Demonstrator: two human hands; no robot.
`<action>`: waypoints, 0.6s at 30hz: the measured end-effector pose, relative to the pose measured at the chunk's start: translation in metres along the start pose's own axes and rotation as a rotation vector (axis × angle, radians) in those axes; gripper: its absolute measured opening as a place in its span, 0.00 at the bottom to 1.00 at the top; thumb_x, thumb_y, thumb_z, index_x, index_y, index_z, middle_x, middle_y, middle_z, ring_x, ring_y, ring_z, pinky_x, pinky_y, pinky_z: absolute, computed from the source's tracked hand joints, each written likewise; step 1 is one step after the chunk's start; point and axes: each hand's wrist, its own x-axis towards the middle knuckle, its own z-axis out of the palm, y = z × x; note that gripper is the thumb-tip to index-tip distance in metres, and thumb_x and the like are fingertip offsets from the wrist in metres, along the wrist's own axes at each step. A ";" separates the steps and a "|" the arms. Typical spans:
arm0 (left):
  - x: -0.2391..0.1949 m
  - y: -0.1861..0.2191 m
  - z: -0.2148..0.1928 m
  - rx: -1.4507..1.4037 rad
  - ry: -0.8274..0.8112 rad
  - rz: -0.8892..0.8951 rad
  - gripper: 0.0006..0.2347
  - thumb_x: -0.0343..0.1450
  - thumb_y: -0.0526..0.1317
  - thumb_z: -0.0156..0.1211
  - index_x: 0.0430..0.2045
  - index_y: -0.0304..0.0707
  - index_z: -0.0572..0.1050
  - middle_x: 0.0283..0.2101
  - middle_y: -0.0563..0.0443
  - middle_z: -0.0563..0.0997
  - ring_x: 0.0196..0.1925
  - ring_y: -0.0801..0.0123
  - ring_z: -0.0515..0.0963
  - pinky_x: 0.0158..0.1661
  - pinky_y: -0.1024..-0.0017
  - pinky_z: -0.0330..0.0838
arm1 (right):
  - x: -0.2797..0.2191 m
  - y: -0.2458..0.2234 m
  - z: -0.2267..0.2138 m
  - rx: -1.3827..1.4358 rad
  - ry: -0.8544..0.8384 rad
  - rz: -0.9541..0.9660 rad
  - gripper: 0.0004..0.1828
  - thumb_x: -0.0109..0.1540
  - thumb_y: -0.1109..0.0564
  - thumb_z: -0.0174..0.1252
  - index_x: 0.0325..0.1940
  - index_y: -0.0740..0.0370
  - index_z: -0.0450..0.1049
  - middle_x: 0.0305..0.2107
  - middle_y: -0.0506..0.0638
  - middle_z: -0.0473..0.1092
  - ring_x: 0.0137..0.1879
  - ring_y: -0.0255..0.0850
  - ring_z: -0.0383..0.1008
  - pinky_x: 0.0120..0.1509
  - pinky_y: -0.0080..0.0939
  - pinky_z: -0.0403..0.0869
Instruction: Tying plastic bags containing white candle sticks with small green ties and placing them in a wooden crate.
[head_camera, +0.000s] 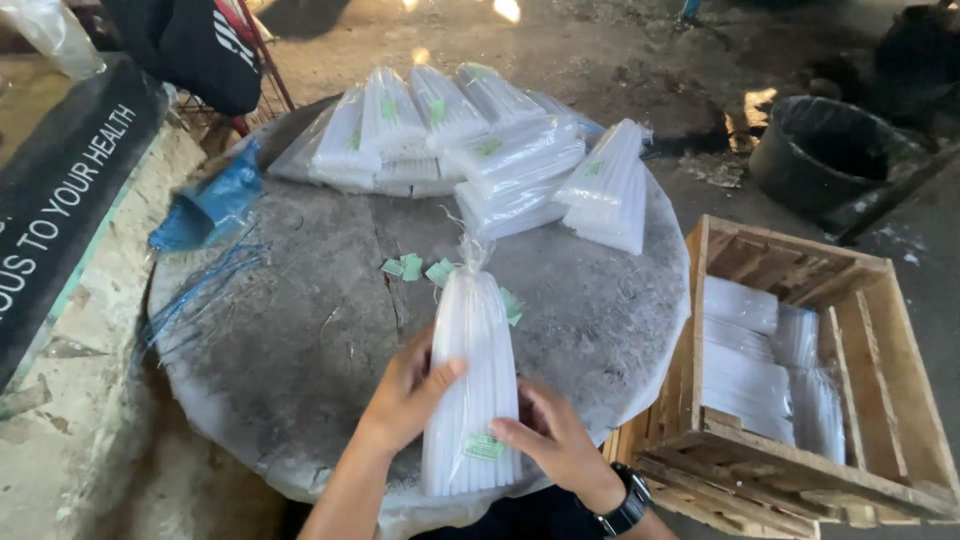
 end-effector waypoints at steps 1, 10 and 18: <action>-0.003 -0.005 -0.003 0.031 -0.023 0.016 0.30 0.57 0.53 0.53 0.50 0.38 0.58 0.48 0.47 0.71 0.49 0.62 0.73 0.43 0.66 0.73 | 0.002 -0.001 0.001 0.007 0.021 0.042 0.20 0.52 0.46 0.53 0.42 0.60 0.70 0.15 0.42 0.58 0.17 0.29 0.54 0.21 0.30 0.53; -0.029 -0.067 -0.007 -0.192 0.314 -0.316 0.19 0.55 0.43 0.59 0.36 0.31 0.72 0.34 0.47 0.80 0.35 0.70 0.78 0.35 0.74 0.73 | 0.012 0.009 -0.007 -0.217 0.134 0.282 0.32 0.49 0.39 0.44 0.55 0.47 0.62 0.53 0.37 0.64 0.62 0.39 0.58 0.48 0.39 0.67; -0.006 -0.044 -0.021 -0.439 0.497 -0.427 0.25 0.55 0.46 0.52 0.44 0.33 0.69 0.43 0.41 0.77 0.45 0.57 0.75 0.43 0.65 0.70 | 0.019 0.028 0.012 -0.015 0.104 0.327 0.31 0.47 0.41 0.48 0.51 0.53 0.68 0.38 0.46 0.76 0.38 0.34 0.77 0.41 0.32 0.72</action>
